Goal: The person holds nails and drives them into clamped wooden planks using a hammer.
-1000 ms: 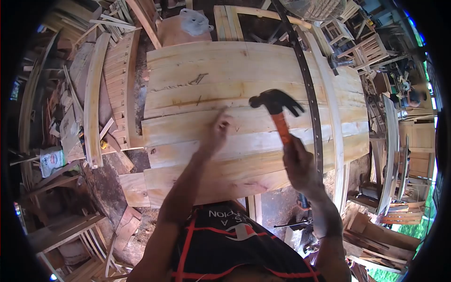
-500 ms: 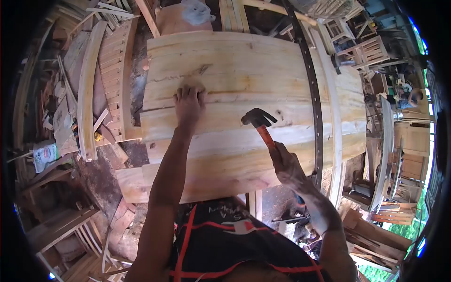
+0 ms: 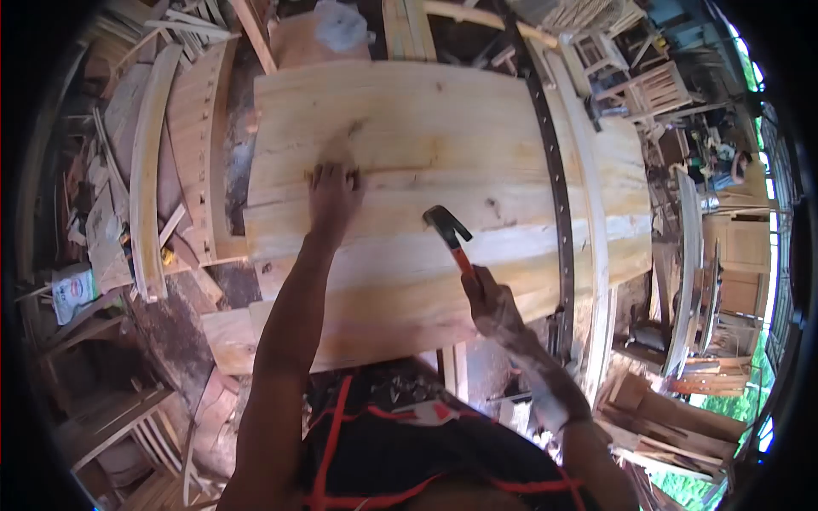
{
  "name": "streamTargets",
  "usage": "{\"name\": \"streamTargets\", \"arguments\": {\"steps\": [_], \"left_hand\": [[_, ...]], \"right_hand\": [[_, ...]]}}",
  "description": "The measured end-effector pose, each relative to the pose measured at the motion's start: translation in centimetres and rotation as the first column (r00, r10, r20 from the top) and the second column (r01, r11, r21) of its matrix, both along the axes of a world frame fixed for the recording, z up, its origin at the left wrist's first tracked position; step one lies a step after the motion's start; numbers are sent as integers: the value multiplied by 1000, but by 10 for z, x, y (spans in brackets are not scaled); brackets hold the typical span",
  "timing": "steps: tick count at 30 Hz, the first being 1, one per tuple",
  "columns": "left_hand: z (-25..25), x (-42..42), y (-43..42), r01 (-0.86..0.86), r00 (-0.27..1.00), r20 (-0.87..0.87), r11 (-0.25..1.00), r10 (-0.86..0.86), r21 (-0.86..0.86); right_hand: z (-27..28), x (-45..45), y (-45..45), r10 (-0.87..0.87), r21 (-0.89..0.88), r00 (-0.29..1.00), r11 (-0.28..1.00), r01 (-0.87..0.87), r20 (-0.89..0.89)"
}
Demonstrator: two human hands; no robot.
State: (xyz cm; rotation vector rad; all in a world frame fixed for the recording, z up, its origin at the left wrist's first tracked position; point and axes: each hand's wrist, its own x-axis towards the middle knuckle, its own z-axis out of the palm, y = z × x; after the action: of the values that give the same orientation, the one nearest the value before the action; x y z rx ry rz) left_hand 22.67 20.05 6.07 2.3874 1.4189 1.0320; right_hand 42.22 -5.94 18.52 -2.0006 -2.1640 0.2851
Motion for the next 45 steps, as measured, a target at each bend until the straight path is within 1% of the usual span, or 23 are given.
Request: {"name": "streamTargets", "arguments": {"steps": [3,5,6,7,9,10,13,15,16,17,18,20,24,26,28,32,35,37,40,42,43,44,45], "left_hand": [[-15,-1,2,-34,993,114,996,43,-78],[-9,-3,2,-36,988,147,992,53,-120],[-6,-4,-1,-49,982,172,984,79,-173],[-2,-4,-5,-40,982,176,984,71,-171],[9,-4,-6,33,912,407,980,51,-197],[5,-10,-8,34,953,302,981,26,-192],[-29,-15,6,30,982,188,997,-16,-73],[-9,-16,-3,94,964,254,994,-76,-58],[-6,-18,-4,97,981,174,993,-85,-64],[1,-18,-3,120,968,228,992,-109,-36],[5,-17,-7,137,953,276,990,-123,-29],[-1,-21,-3,159,942,306,986,-139,-43],[17,-23,-12,206,932,338,957,-128,-206],[-10,-21,-5,203,928,327,978,-178,-43],[-9,-21,-7,268,888,417,955,-192,-130],[19,-13,-24,207,949,284,949,-137,-236],[13,-8,-4,304,890,370,952,-265,-49],[-18,-9,15,226,965,154,971,-213,-74],[-3,19,-36,257,883,462,909,-83,-329],[6,33,-61,163,987,2,984,-164,-69],[14,47,-57,181,898,438,868,45,-462],[-25,38,-34,187,907,411,963,-94,-192],[-20,35,-27,94,947,323,963,-8,-253]], "right_hand": [[49,-11,11,-461,-207,723,885,417,-515],[93,-6,21,-546,-234,564,814,531,-619],[120,-9,28,-439,-189,416,834,519,-797],[134,-5,29,-356,-63,478,848,526,-803],[128,-6,28,-236,30,346,786,617,-908],[122,-5,26,-214,26,290,764,645,-933],[-3,10,-4,-415,-83,701,886,456,-580],[-56,5,-24,-116,18,993,993,116,11],[-65,-2,-34,-50,93,991,995,38,126],[-54,-13,-38,-120,208,987,973,96,105],[-37,-19,-34,-322,-18,842,937,349,-433],[-17,-23,-42,-441,-152,719,889,432,-538],[-11,-22,-80,-496,-72,698,837,542,-516],[-3,-22,-104,-678,-384,475,722,576,-561],[-2,-32,-121,-834,-533,263,520,667,-485],[-18,-43,-137,-838,-595,156,489,638,-522],[-18,-43,-131,-824,-570,152,498,653,-546],[-34,-45,-130,-789,-507,221,554,661,-574],[-60,-40,-141,-627,-320,388,723,612,-675],[-46,-28,-130,-695,-482,385,707,517,-607],[-40,-24,-120,-511,-378,219,808,453,-831],[-29,-15,-110,-461,-347,222,844,410,-859],[-7,-2,-96,-454,-334,264,856,394,-851]]}}
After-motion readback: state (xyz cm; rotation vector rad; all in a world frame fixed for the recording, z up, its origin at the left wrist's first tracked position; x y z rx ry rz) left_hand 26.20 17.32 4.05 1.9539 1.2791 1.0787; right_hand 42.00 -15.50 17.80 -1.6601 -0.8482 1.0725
